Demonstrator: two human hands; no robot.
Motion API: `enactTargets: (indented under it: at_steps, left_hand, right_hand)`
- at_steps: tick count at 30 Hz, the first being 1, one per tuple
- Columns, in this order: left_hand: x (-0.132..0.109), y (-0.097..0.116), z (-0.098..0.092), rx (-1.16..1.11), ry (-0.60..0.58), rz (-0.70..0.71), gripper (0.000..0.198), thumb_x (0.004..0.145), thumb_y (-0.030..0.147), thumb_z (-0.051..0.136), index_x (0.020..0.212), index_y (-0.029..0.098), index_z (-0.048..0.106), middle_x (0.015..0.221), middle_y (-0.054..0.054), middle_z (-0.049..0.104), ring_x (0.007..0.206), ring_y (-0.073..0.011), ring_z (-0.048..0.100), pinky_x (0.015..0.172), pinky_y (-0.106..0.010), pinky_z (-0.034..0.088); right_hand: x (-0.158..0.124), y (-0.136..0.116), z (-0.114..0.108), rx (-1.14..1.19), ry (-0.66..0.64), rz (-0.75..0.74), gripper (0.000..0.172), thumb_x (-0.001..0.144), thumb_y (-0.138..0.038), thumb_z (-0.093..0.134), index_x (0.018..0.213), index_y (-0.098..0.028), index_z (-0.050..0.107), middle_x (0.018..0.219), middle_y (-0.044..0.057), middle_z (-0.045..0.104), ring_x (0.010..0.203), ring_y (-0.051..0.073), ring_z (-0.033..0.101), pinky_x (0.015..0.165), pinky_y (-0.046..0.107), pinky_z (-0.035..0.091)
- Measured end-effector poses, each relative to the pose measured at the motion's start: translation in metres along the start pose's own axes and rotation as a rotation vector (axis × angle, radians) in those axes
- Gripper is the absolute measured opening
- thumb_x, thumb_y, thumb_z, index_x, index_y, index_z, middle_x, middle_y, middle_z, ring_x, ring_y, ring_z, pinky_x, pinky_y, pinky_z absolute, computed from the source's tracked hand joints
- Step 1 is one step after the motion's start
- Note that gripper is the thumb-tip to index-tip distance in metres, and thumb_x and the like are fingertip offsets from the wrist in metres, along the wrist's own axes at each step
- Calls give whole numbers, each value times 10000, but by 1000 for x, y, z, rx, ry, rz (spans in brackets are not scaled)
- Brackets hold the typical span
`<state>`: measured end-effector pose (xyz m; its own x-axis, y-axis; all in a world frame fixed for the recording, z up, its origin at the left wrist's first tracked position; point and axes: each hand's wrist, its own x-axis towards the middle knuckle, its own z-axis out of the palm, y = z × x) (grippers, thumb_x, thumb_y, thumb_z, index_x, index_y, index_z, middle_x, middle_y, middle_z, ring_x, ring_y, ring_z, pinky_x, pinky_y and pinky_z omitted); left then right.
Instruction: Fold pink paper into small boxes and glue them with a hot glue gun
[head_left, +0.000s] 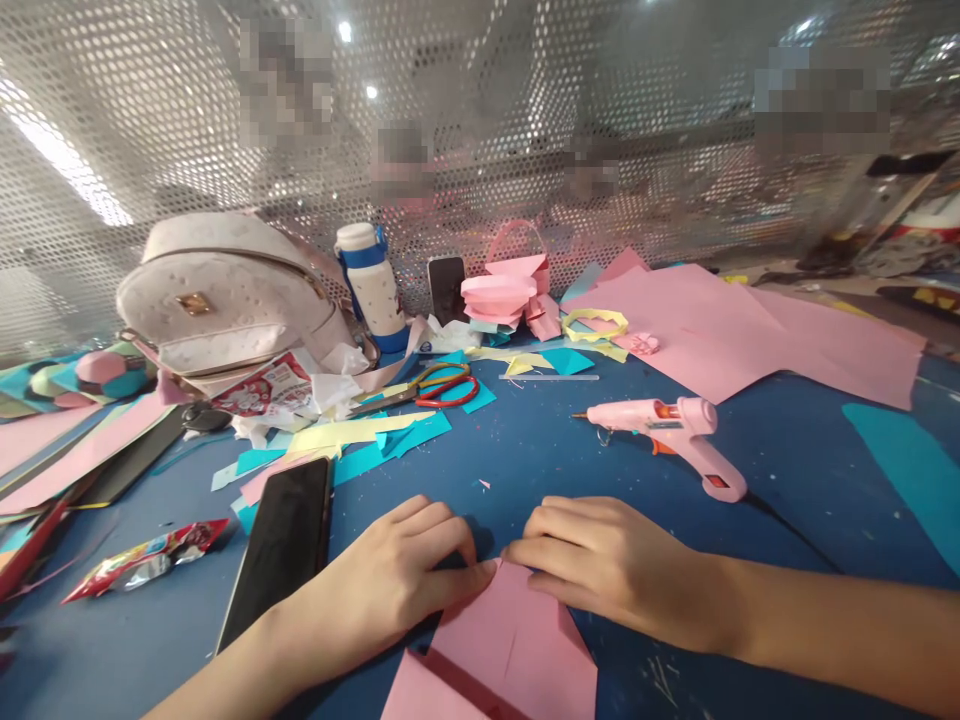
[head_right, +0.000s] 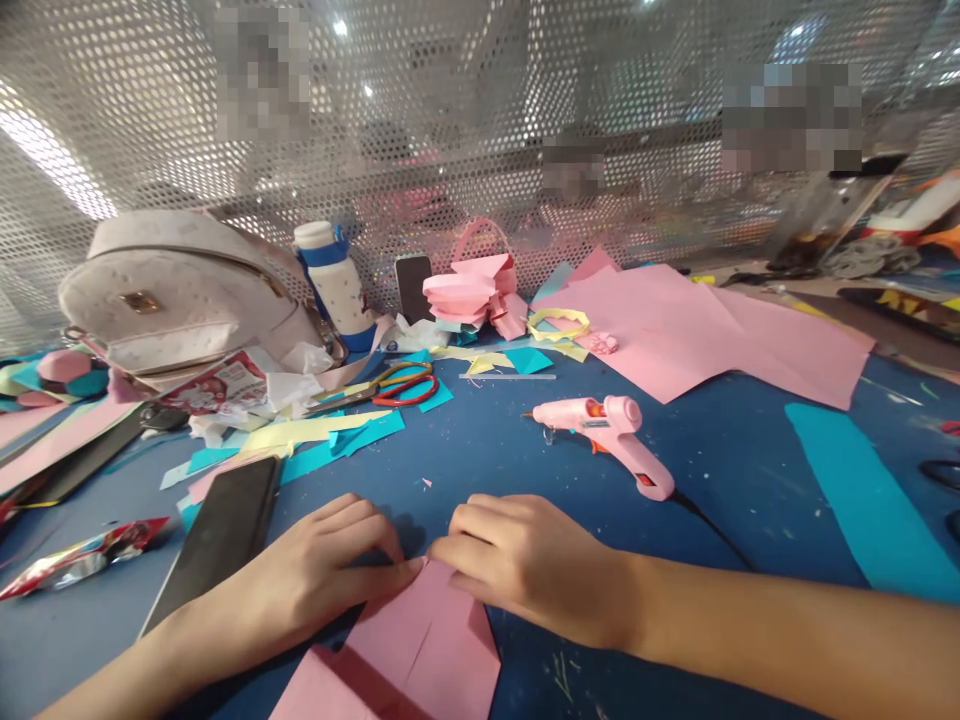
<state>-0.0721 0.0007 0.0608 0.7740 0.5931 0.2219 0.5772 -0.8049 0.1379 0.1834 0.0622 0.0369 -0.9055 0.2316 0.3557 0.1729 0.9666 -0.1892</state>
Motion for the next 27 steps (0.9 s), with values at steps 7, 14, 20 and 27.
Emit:
enactTargets:
  at_steps: [7, 14, 20, 27]
  left_hand:
    - [-3, 0, 11, -120, 140, -160, 177, 986, 216, 516, 1087, 213, 661, 878, -24, 642, 755, -157, 536, 665, -300, 365]
    - [-5, 4, 16, -300, 226, -295, 115, 911, 161, 628, 963, 235, 701, 858, 16, 686, 784, -132, 619, 705, -277, 422]
    - [-7, 8, 22, -281, 320, -236, 171, 964, 175, 542, 1010, 219, 701, 840, -19, 664, 749, -138, 600, 657, -262, 454]
    - [-6, 9, 26, -112, 337, -140, 130, 939, 108, 563, 960, 169, 675, 796, -26, 633, 693, -139, 517, 608, -269, 400]
  right_hand:
    - [2, 0, 1, -70, 10, -32, 248, 994, -130, 455, 1161, -189, 629, 877, 14, 603, 774, 140, 512, 642, 263, 380]
    - [0, 0, -2, -32, 76, -57, 236, 1007, -144, 462, 1068, -233, 672, 905, -19, 643, 763, 126, 504, 638, 279, 333]
    - [1, 0, -3, 13, 43, -17, 257, 1020, -169, 440, 1068, -241, 682, 912, -11, 641, 758, 124, 504, 637, 288, 325]
    - [2, 1, -4, 38, 37, -6, 285, 1036, -182, 402, 1041, -234, 682, 898, -7, 636, 732, 127, 484, 625, 289, 312]
